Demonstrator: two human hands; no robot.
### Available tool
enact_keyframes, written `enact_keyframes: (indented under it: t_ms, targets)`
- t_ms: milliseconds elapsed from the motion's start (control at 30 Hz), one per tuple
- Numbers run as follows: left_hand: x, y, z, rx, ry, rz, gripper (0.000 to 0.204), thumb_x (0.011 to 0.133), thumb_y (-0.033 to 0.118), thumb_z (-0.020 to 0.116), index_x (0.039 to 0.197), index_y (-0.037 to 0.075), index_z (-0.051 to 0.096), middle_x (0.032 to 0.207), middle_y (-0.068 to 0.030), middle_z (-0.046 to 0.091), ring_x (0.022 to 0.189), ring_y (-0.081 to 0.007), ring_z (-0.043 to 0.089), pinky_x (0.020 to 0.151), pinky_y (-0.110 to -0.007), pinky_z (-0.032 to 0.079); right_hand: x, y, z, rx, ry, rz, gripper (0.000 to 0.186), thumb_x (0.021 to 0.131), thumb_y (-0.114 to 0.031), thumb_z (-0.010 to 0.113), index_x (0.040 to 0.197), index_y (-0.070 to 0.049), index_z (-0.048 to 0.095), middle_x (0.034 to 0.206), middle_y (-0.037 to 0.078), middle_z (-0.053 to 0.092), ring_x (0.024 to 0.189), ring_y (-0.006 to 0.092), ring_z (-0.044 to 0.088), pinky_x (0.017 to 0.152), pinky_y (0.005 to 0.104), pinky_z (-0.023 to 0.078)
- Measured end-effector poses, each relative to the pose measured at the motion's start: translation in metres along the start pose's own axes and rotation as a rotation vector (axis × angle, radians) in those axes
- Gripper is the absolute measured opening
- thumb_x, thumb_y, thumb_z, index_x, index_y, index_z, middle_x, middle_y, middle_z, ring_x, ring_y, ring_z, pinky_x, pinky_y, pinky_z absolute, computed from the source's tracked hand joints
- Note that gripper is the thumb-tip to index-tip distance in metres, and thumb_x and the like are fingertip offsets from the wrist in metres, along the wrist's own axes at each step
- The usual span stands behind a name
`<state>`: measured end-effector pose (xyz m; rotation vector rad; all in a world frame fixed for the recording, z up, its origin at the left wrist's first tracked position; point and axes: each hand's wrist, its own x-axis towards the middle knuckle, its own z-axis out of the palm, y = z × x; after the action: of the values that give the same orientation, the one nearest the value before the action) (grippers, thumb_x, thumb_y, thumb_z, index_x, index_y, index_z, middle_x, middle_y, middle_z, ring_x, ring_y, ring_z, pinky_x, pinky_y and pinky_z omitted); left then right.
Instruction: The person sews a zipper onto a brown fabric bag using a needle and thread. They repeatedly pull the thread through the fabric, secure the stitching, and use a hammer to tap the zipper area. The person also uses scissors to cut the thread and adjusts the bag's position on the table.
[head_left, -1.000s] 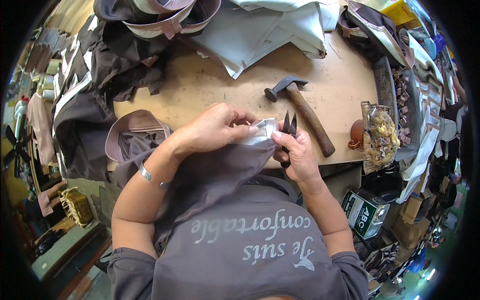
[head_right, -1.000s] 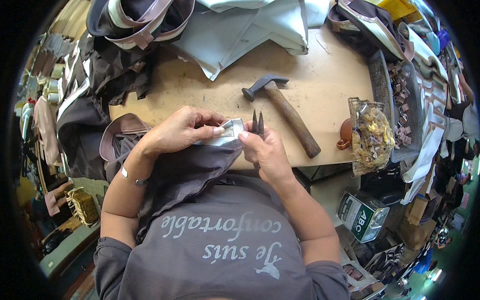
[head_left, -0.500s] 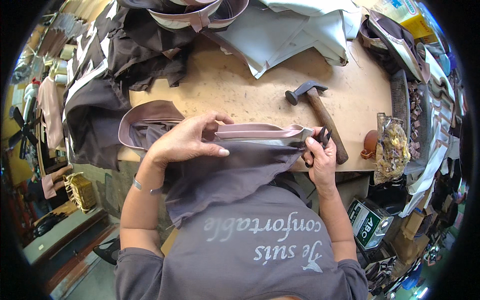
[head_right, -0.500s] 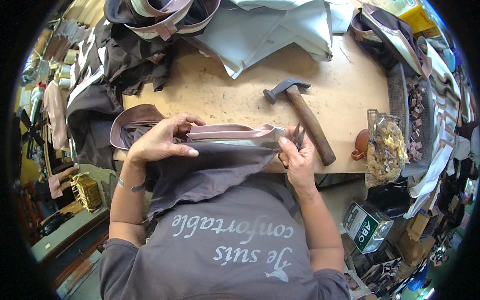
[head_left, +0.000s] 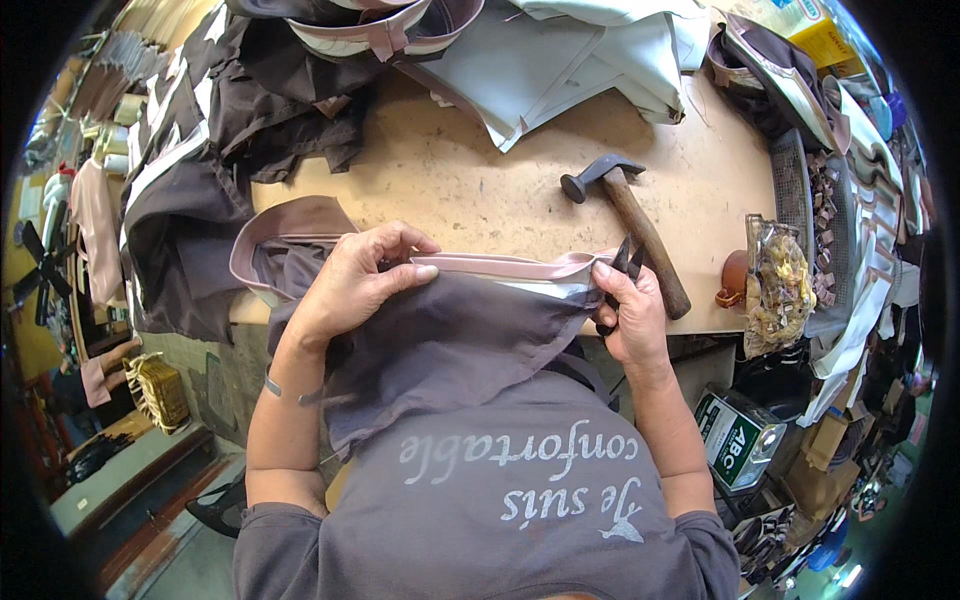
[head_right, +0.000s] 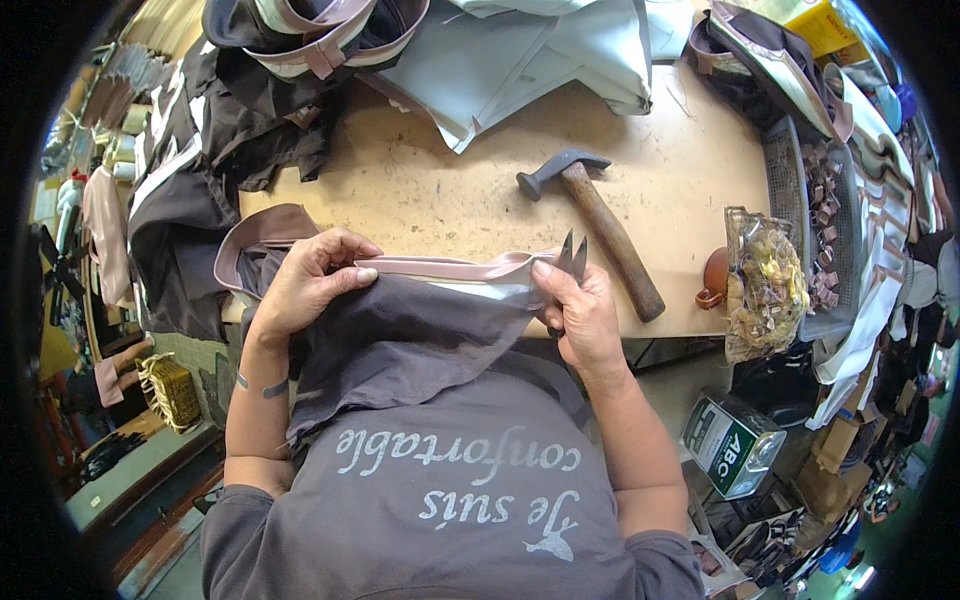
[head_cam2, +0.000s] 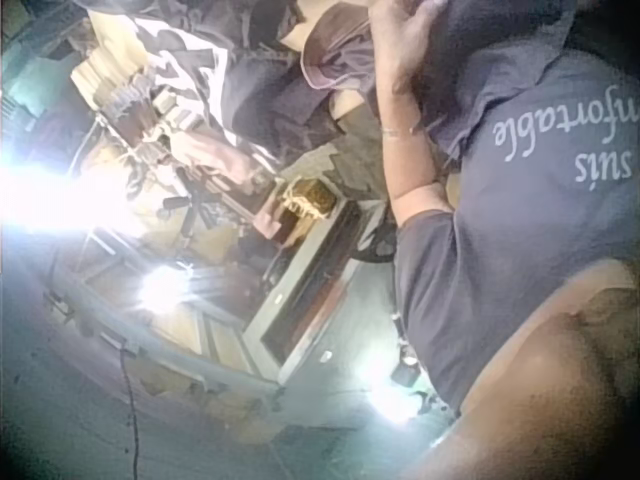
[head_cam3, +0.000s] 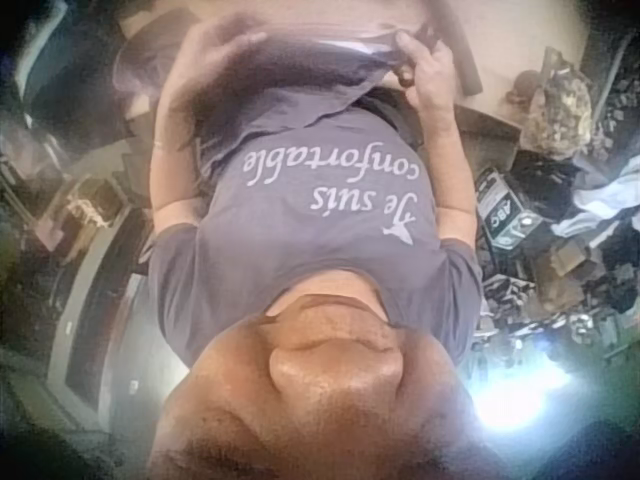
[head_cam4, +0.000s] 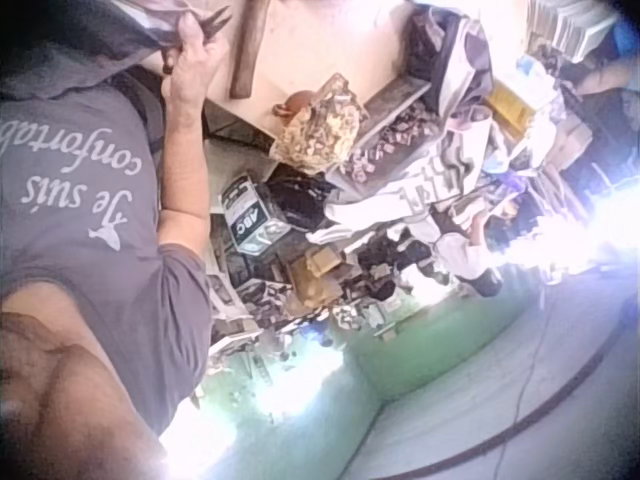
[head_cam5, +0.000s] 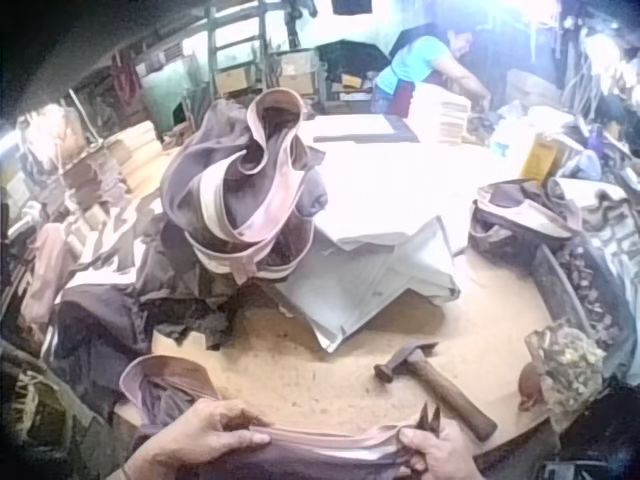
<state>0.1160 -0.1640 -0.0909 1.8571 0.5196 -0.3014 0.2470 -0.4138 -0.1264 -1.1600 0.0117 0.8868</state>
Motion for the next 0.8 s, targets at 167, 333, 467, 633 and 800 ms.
enact_keyframes:
  t_ms: [167,333,467,633,800]
  targets:
    - [-0.003,0.032,0.025,0.399,0.158,0.436,0.031,0.078,0.014,0.063,0.107,0.005,0.059,0.117,-0.0148,0.056,0.104,-0.0312,0.055,0.088,-0.037,0.043,-0.004,0.002,0.011,0.029,0.007,0.064,0.014,0.085,-0.015,0.058,0.09,-0.003,0.062,0.068,-0.002,0.057,0.045,-0.0008,0.035,0.037,0.0146,0.025]
    - [0.009,0.061,0.068,0.321,0.156,0.494,0.024,0.079,0.011,0.064,0.102,0.004,0.061,0.095,-0.0105,0.06,0.079,-0.0243,0.059,0.068,-0.031,0.047,-0.011,-0.003,0.027,0.015,-0.084,0.111,0.013,0.086,-0.017,0.059,0.091,-0.006,0.062,0.065,-0.006,0.051,0.046,-0.0007,0.033,0.04,0.0163,0.022]
    - [0.017,0.056,0.068,0.122,0.123,0.425,0.016,0.079,0.008,0.065,0.094,0.002,0.062,0.081,-0.0055,0.059,0.065,-0.0135,0.053,0.059,-0.025,0.044,-0.012,-0.004,0.024,-0.038,-0.139,0.095,0.024,0.09,-0.026,0.054,0.097,-0.004,0.061,0.064,-0.006,0.048,0.047,0.0009,0.031,0.042,0.0173,0.023]
    - [0.021,0.053,0.059,-0.061,-0.082,0.073,0.019,0.083,0.011,0.064,0.096,-0.002,0.062,0.081,-0.0014,0.061,0.074,-0.0052,0.052,0.066,-0.021,0.045,-0.015,-0.002,0.012,-0.151,-0.264,0.061,0.043,0.095,-0.042,0.037,0.107,-0.003,0.052,0.065,-0.003,0.042,0.052,0.0041,0.032,0.046,0.0188,0.024]
    - [0.024,0.047,0.06,-0.199,-0.192,0.039,0.022,0.083,0.014,0.064,0.098,-0.002,0.062,0.083,-0.0013,0.061,0.076,-0.0054,0.053,0.07,-0.02,0.045,-0.016,-0.014,0.007,-0.347,-0.302,0.182,0.038,0.094,-0.04,0.041,0.107,-0.005,0.049,0.071,-0.004,0.038,0.056,0.0034,0.031,0.048,0.0179,0.025]
